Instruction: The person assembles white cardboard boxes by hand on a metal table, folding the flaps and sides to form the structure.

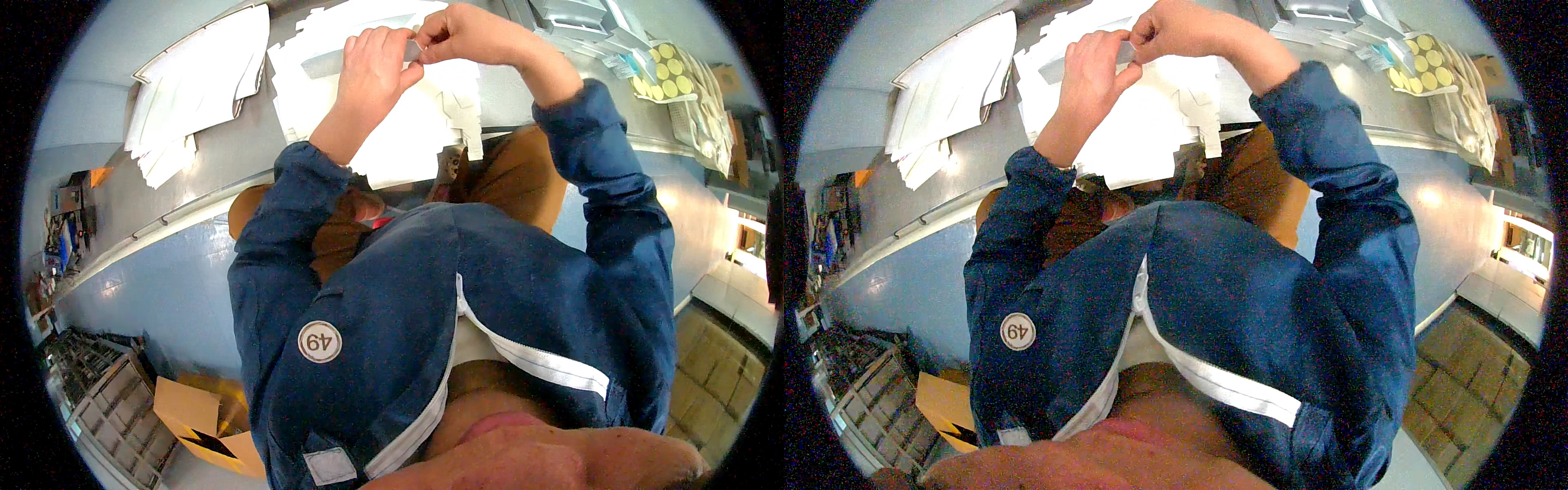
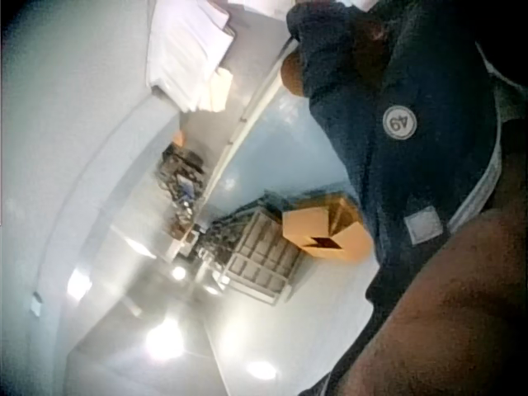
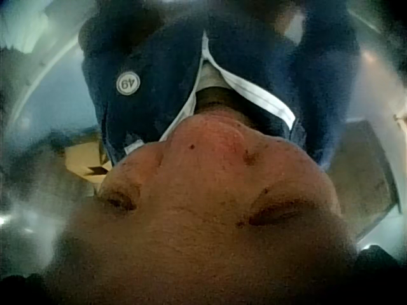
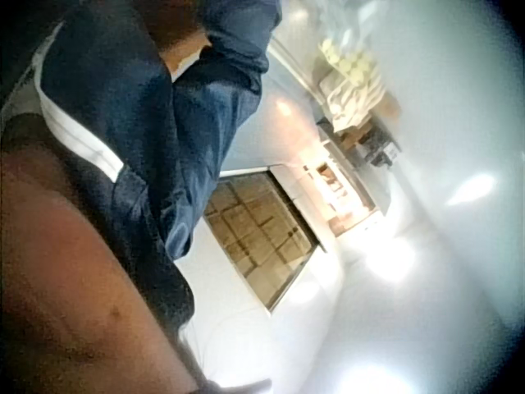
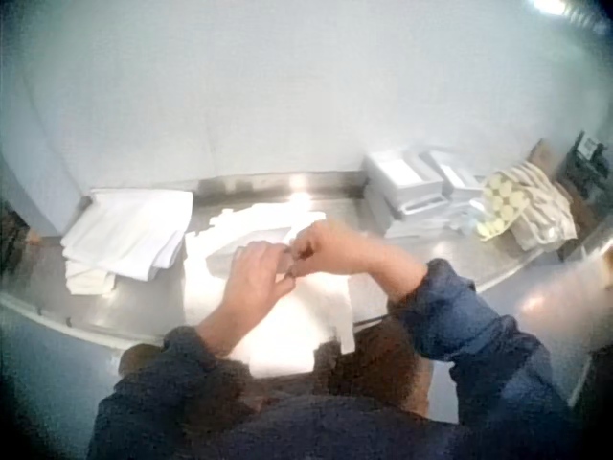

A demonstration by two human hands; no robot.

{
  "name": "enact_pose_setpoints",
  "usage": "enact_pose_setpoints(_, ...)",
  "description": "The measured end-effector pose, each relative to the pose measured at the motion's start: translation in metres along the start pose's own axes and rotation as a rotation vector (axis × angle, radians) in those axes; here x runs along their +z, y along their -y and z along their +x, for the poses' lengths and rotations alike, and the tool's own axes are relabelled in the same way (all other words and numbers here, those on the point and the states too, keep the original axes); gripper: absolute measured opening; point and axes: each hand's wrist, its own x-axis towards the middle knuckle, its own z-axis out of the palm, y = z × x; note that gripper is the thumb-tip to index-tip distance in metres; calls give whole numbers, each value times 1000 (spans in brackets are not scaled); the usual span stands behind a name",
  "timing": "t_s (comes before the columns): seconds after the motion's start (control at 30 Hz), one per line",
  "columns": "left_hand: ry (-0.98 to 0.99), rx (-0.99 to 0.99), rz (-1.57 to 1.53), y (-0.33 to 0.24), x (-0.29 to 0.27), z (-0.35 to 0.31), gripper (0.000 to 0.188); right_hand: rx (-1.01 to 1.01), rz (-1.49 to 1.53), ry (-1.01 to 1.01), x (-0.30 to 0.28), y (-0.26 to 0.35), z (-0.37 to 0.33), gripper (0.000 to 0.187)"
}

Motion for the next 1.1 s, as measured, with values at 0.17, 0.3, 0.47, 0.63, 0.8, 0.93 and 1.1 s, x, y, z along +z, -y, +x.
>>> enact_pose_setpoints(0.17, 15, -17, 22, -13, 2, 6, 44, -38, 43, 57, -15, 4, -3, 15)
enact_pose_setpoints(0.3, 30, -31, 16, -2, 3, 7, 43, 69, -89, -36, -9, 27, -6, 18)
enact_pose_setpoints(0.47, 12, 61, -238, 16, -7, 10, 41, 54, -153, -142, -11, 25, -8, 26)
enact_pose_setpoints(0.63, 48, -142, -450, 7, -15, 14, 31, 70, -377, -236, -10, 34, -12, 24)
enact_pose_setpoints(0.8, 7, -231, -295, -13, -12, 31, 25, -4, -746, -457, -1, 43, -15, 16)
enact_pose_setpoints(0.93, -129, -223, -179, -27, -9, 56, 22, -152, -862, -813, -5, 21, -6, 11)
enact_pose_setpoints(1.1, -196, -297, -291, -28, -5, 78, 24, -282, -801, -1074, -20, 19, -9, 10)
